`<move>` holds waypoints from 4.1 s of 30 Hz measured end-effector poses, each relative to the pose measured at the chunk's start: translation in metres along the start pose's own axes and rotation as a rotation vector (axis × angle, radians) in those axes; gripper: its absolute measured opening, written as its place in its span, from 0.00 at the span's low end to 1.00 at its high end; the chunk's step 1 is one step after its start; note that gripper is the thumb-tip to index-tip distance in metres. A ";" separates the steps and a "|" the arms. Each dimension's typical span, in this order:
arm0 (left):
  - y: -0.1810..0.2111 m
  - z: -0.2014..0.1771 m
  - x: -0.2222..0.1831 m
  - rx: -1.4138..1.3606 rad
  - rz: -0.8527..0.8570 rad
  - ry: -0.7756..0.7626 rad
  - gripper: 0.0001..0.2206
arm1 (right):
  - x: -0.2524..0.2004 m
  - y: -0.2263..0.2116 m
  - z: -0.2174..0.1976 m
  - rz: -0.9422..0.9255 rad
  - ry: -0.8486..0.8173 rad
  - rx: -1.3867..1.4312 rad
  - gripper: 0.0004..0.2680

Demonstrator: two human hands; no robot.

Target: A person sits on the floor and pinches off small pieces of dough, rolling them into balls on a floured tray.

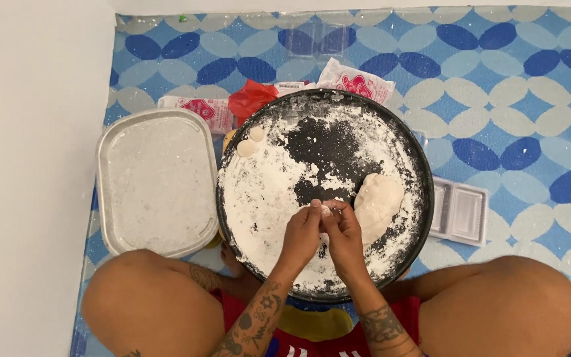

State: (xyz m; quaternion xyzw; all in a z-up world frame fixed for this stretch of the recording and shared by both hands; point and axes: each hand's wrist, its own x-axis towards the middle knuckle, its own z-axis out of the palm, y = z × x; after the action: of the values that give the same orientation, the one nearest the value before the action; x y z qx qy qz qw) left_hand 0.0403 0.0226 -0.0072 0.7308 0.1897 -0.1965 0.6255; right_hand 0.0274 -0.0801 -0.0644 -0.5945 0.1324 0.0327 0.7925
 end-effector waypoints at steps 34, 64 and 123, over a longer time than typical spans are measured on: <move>-0.048 0.000 0.050 -0.179 0.306 -0.096 0.23 | 0.041 0.032 -0.024 -0.117 -0.129 -0.095 0.08; -0.037 -0.005 0.034 -0.177 0.265 -0.157 0.26 | 0.019 -0.005 -0.006 -0.242 -0.030 -0.222 0.06; -0.036 -0.003 0.033 -0.149 0.244 -0.038 0.25 | 0.025 0.023 -0.027 -0.109 -0.203 -0.121 0.17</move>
State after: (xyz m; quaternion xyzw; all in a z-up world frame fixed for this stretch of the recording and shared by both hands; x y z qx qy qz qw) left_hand 0.0495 0.0317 -0.0542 0.6963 0.1016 -0.1184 0.7006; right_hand 0.0422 -0.1021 -0.0989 -0.6411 0.0168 0.0575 0.7651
